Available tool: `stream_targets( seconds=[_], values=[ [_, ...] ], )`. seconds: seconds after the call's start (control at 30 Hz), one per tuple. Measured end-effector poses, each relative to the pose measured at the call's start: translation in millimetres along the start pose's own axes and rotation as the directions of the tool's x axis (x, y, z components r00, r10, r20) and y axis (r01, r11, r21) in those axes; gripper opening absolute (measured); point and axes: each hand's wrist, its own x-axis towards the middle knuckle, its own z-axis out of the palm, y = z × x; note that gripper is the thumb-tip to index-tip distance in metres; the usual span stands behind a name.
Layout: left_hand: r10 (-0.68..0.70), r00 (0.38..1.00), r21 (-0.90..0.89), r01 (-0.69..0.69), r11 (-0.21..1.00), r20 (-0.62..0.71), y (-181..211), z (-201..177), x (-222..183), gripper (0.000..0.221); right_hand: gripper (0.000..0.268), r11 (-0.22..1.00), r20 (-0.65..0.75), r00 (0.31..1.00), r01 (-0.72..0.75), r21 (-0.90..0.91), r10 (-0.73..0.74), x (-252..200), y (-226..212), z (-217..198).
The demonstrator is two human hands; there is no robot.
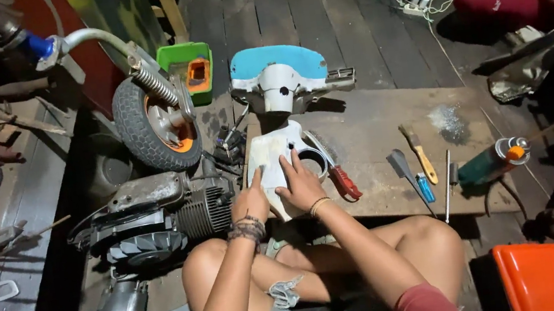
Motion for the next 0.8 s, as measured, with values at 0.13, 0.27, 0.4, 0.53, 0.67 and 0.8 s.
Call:
stream_targets(
  seconds=[0.13,0.27,0.4,0.53,0.67,0.8],
  values=[
    [0.004,1.000,0.038,-0.004,0.999,-0.013,7,-6,7,0.053,0.088,1.000,0.005,1.000,-0.011,-0.004,0.011,-1,1,1],
    [0.017,1.000,0.093,-0.019,0.995,0.021,10,-4,-23,0.053,0.087,1.000,0.000,1.000,-0.009,-0.003,0.009,-2,1,1],
    [0.017,1.000,0.056,-0.017,0.998,0.001,-6,14,-15,0.054,0.085,1.000,0.005,1.000,-0.011,-0.004,0.011,-2,-4,-4],
    [0.049,0.998,-0.050,-0.051,0.997,-0.050,-11,21,12,0.053,0.087,1.000,-0.006,1.000,0.000,-0.019,0.000,-4,0,2],
    [0.106,0.991,0.059,-0.102,0.993,-0.077,-10,21,13,0.052,0.087,1.000,-0.034,0.999,0.020,-0.012,-0.021,-1,5,4],
    [0.051,0.999,0.018,-0.051,0.999,0.000,11,-3,-35,0.053,0.088,0.999,-0.035,0.999,0.029,-0.026,-0.029,4,7,7]
  ],
)
